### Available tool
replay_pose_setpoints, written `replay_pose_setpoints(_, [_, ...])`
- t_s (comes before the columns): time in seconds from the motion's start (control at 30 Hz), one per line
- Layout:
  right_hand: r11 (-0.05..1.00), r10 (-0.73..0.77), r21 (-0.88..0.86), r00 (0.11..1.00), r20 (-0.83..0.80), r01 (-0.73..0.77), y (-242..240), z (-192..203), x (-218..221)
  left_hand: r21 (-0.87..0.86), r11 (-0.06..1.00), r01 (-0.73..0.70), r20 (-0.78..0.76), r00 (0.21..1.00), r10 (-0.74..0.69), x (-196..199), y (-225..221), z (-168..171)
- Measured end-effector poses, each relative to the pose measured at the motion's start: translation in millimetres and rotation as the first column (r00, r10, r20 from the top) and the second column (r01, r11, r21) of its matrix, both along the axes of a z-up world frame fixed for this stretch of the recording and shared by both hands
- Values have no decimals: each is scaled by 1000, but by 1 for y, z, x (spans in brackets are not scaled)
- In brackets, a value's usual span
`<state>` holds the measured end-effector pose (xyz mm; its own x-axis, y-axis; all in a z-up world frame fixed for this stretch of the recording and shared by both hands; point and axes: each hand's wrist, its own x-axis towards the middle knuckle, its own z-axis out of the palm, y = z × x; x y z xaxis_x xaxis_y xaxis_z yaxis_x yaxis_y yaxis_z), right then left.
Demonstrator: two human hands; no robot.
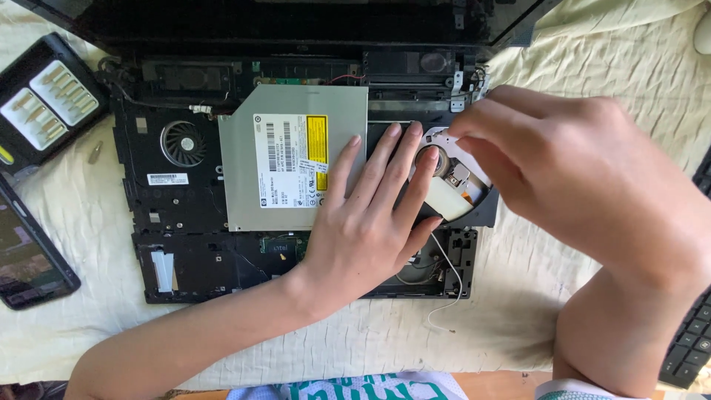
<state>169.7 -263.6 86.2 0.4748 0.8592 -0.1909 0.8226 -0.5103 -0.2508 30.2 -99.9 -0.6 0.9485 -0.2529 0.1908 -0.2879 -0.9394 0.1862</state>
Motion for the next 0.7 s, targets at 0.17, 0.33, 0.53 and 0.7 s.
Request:
replay_pose_setpoints(0.17, [994, -33, 104, 998, -58, 38, -4, -6, 8, -30, 1000, 4, 32, 999, -3, 1, 1, 1])
replay_pose_setpoints(0.33, [993, -33, 111, 995, -97, 44, -6, -8, 12, 30, 999, -14, 28, 1000, 13, 2, 0, 2])
replay_pose_setpoints(0.53, [994, -32, 101, 995, -97, 42, -4, -7, 11, 147, 988, -48, 22, 999, 46, 6, -4, 5])
replay_pose_setpoints(0.7, [995, -44, 88, 991, -127, 56, -4, -5, 11, 107, 993, -47, 32, 999, 44, 7, -4, 6])
